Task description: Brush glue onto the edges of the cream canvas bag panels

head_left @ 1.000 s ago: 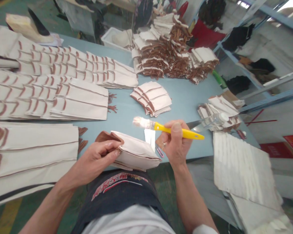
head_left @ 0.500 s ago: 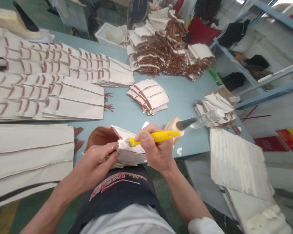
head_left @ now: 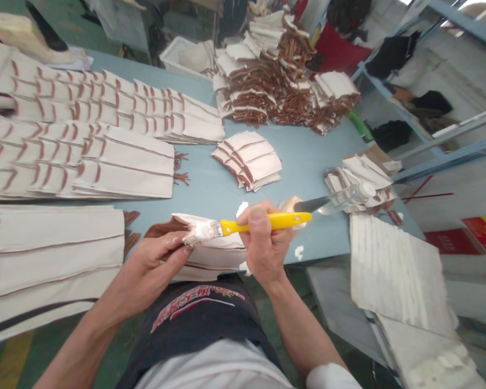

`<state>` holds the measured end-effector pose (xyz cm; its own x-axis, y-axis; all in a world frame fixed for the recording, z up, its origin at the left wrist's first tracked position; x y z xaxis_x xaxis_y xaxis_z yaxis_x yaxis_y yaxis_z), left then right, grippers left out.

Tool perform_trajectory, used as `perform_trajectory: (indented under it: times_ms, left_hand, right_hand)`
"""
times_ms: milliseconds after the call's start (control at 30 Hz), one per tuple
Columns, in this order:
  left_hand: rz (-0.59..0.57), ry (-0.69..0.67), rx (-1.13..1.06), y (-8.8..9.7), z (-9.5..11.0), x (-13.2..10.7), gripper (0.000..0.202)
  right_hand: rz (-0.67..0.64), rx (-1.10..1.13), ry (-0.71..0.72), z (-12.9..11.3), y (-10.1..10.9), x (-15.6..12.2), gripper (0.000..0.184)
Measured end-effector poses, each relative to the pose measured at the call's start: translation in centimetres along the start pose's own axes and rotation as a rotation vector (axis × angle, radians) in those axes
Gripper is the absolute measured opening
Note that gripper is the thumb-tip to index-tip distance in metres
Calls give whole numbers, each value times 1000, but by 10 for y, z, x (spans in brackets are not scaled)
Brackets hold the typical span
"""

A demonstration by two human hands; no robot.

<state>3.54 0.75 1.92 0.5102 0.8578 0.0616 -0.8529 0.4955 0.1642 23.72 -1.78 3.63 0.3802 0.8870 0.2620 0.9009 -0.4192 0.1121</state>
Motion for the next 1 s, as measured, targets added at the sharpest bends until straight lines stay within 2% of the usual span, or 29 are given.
perform_trajectory:
  times_ms: [100, 267, 367, 533, 600, 767, 900, 1000]
  left_hand:
    - [46, 88, -25, 2, 1, 2, 30]
    - [7, 127, -86, -5, 4, 6, 29]
    - [2, 163, -135, -8, 3, 9, 30]
    - [107, 271, -211, 1, -5, 12, 31]
    - [115, 310, -281, 3, -10, 11, 34]
    - [79, 406, -428, 2, -20, 5, 41]
    - [72, 449, -491, -4, -14, 7, 46]
    - [36, 468, -531, -11, -5, 11, 45]
  right_hand:
    - [152, 1, -26, -2, 9, 3, 58]
    - [125, 2, -49, 0, 4, -1, 59]
    - [186, 7, -76, 7, 3, -1, 61]
    - [273, 76, -132, 19, 20, 2, 54]
    - [275, 92, -125, 20, 27, 0, 51]
    - [107, 96, 32, 11, 24, -10, 43]
    - [115, -103, 212, 13, 24, -15, 43]
    - [78, -260, 269, 23, 26, -16, 48]
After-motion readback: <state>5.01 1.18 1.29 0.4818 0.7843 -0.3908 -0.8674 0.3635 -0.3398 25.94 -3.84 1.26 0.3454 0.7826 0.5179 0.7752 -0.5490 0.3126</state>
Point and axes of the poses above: each hand's wrist, its own x-axis towards the middle knuckle, its own y-axis out of the back of the hand, z = x × y, the point moved 4 cm from there along x, towards the middle knuckle, and after that the axes turned 15 degrees about -x, right-handed, at the moved point
